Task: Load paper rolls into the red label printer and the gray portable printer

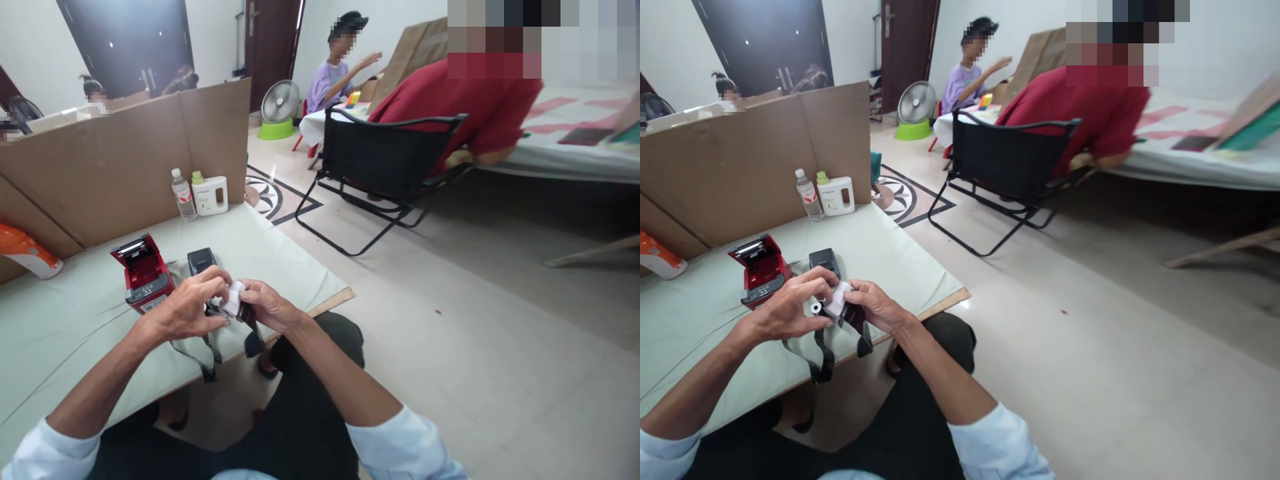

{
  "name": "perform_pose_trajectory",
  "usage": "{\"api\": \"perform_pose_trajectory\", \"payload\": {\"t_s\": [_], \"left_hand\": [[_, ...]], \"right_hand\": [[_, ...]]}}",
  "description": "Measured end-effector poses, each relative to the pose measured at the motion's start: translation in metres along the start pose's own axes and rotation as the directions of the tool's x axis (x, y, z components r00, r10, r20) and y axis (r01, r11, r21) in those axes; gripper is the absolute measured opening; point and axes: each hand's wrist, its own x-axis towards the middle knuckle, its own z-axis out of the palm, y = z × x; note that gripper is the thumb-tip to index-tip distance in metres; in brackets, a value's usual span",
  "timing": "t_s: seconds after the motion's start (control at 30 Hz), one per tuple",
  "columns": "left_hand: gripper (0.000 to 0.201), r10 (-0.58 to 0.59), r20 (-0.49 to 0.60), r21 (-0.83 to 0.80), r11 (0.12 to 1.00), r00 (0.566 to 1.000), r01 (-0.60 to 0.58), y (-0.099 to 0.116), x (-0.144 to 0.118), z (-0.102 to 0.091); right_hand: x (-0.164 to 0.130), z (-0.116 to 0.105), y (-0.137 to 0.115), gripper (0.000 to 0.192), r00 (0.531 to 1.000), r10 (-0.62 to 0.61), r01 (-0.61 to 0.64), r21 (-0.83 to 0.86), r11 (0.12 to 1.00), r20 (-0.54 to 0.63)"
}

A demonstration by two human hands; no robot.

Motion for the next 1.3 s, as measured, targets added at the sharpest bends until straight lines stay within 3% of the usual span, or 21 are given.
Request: {"api": "perform_pose_trajectory", "payload": {"t_s": [0.1, 0.23, 0.43, 0.53, 0.63, 0.77, 0.83, 0.9, 1.0, 1.1, 1.3], "left_hand": [[0.033, -0.025, 0.094, 0.090, 0.996, 0.995, 0.016, 0.006, 0.007, -0.014], [0.032, -0.041, 0.214, 0.325, 0.945, 0.976, -0.031, 0.017, 0.015, -0.015], [0.035, -0.018, 0.207, 0.437, 0.897, 0.978, -0.076, 0.029, 0.015, -0.015], [0.031, 0.021, 0.151, 0.310, 0.948, 0.988, -0.068, 0.027, 0.012, -0.020], [0.039, -0.004, 0.011, 0.045, 0.999, 1.000, 0.003, 0.017, 0.006, -0.020], [0.053, -0.080, -0.105, -0.263, 0.964, 0.991, 0.050, 0.005, -0.003, -0.012], [0.054, -0.056, -0.083, -0.175, 0.984, 0.995, 0.041, 0.006, -0.004, -0.011], [0.050, -0.013, -0.002, 0.067, 0.998, 1.000, 0.013, 0.013, -0.003, -0.013], [0.040, 0.007, 0.125, 0.361, 0.931, 0.992, -0.052, 0.024, 0.003, -0.018], [0.035, 0.008, 0.161, 0.422, 0.903, 0.987, -0.076, 0.027, 0.007, -0.020], [0.038, -0.003, 0.154, 0.378, 0.924, 0.988, -0.056, 0.020, 0.003, -0.023]], "right_hand": [[0.000, 0.006, -0.006, 0.044, 0.999, 0.033, -0.033, -0.039, 0.999, -0.005], [0.003, 0.013, -0.012, 0.044, 1.000, -0.025, 0.022, -0.188, 0.982, -0.015], [0.003, 0.015, -0.021, 0.040, 0.995, -0.099, 0.100, -0.349, 0.932, 0.020], [0.002, 0.017, -0.021, 0.043, 0.997, -0.071, 0.078, -0.269, 0.960, 0.035], [0.001, 0.023, -0.018, 0.047, 0.999, -0.046, 0.050, -0.143, 0.988, 0.029], [-0.003, 0.029, -0.014, 0.051, 0.999, -0.048, 0.048, -0.028, 0.998, 0.004], [-0.003, 0.028, -0.013, 0.049, 1.000, -0.016, 0.016, -0.044, 0.999, -0.009], [-0.003, 0.026, -0.014, 0.045, 1.000, -0.002, 0.000, -0.114, 0.993, -0.023], [-0.002, 0.024, -0.017, 0.043, 0.998, -0.055, 0.050, -0.244, 0.969, -0.013], [-0.004, 0.024, -0.021, 0.045, 0.997, -0.080, 0.073, -0.335, 0.940, -0.009], [-0.008, 0.025, -0.022, 0.056, 0.992, -0.107, 0.055, -0.516, 0.855, -0.071]]}}
